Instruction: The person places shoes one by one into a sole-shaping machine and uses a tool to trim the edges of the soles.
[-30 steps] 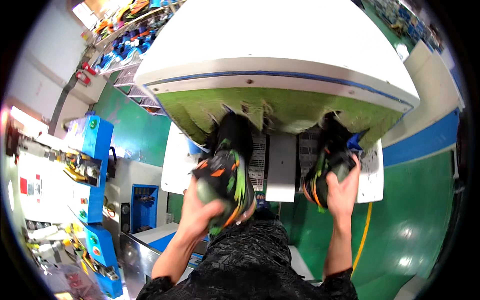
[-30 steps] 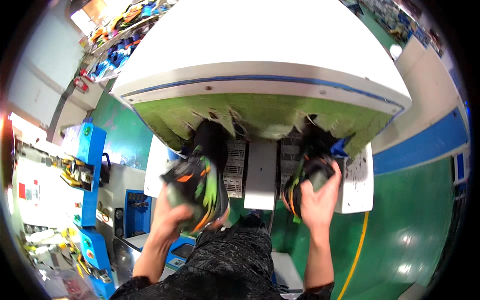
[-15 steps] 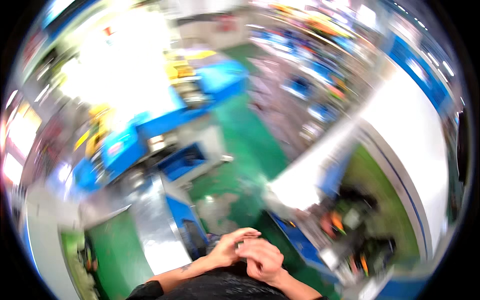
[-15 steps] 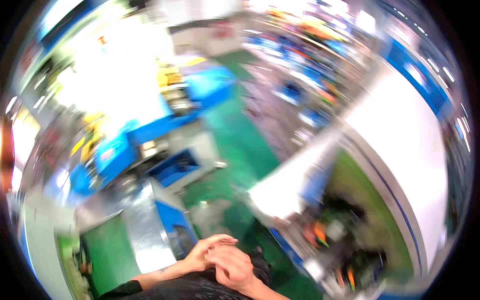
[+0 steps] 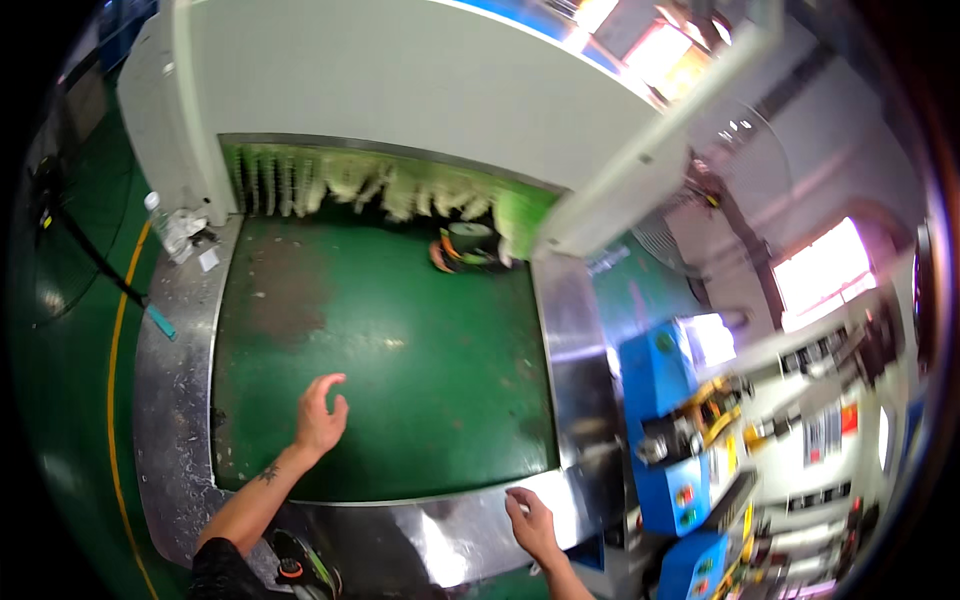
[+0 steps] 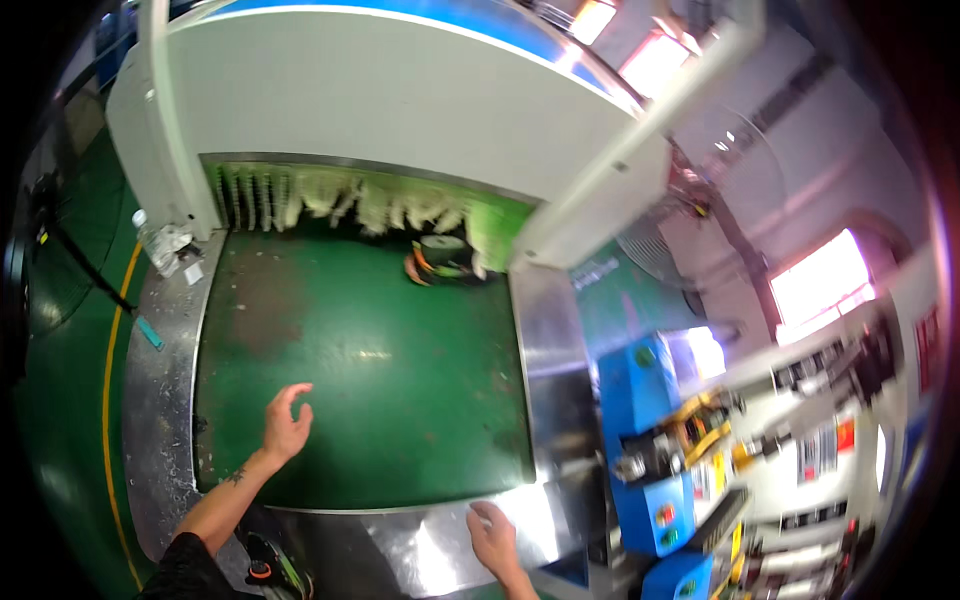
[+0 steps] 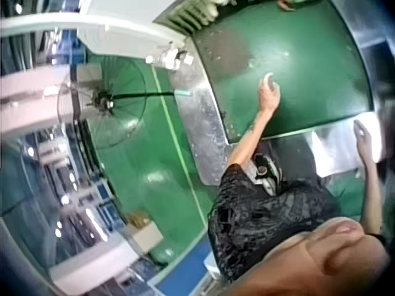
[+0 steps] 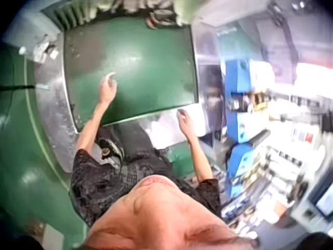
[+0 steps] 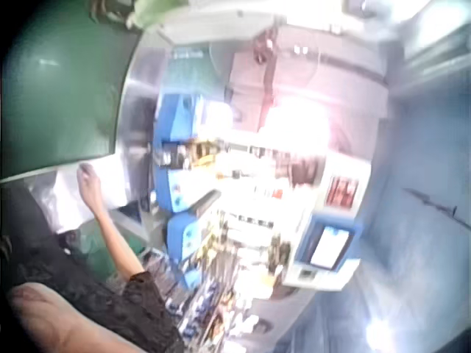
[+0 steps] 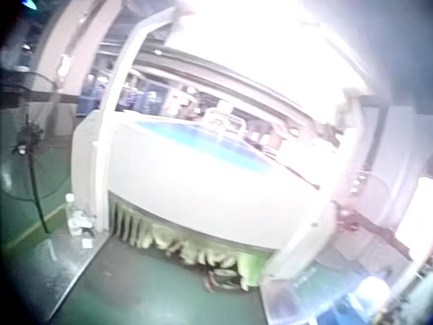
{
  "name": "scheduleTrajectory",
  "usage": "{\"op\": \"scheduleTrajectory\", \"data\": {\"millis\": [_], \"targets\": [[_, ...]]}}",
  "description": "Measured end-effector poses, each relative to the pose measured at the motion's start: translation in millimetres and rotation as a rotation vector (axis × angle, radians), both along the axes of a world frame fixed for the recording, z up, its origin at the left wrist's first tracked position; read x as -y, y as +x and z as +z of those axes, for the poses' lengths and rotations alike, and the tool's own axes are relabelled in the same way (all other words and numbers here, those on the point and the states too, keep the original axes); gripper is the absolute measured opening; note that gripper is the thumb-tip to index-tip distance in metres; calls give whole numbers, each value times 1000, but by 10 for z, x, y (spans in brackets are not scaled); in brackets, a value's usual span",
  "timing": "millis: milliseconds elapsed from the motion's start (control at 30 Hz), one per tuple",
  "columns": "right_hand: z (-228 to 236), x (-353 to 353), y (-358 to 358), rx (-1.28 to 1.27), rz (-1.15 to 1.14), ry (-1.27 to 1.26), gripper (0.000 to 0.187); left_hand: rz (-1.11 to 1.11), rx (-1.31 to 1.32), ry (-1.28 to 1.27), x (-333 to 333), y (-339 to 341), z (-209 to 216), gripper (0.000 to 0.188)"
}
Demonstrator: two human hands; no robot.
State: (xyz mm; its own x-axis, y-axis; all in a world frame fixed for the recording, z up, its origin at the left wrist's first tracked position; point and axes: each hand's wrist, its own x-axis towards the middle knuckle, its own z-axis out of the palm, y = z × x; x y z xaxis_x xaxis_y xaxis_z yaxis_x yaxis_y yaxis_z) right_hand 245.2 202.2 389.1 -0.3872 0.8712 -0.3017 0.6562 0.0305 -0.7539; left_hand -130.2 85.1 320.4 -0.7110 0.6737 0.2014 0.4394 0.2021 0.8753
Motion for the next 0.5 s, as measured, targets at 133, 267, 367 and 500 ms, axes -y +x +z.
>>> {"op": "scheduleTrajectory", "data": {"millis": [133,267,367,500], "targets": [[111,-1201,-1810,29,684,429,68,278,-352,-388,587,-742,-995,48],[-74,-2699,-3405,113,1186,963,94,264,-400,-447,870,-909,-1523,44],[-171,-4120,-3867,373,1213,1065,93,199,-349,-384,475,-1022,-1395,41],[-439,-4248,-4448,756,1001,856,72,225,-360,-365,569,-1143,-1458,39]]}}
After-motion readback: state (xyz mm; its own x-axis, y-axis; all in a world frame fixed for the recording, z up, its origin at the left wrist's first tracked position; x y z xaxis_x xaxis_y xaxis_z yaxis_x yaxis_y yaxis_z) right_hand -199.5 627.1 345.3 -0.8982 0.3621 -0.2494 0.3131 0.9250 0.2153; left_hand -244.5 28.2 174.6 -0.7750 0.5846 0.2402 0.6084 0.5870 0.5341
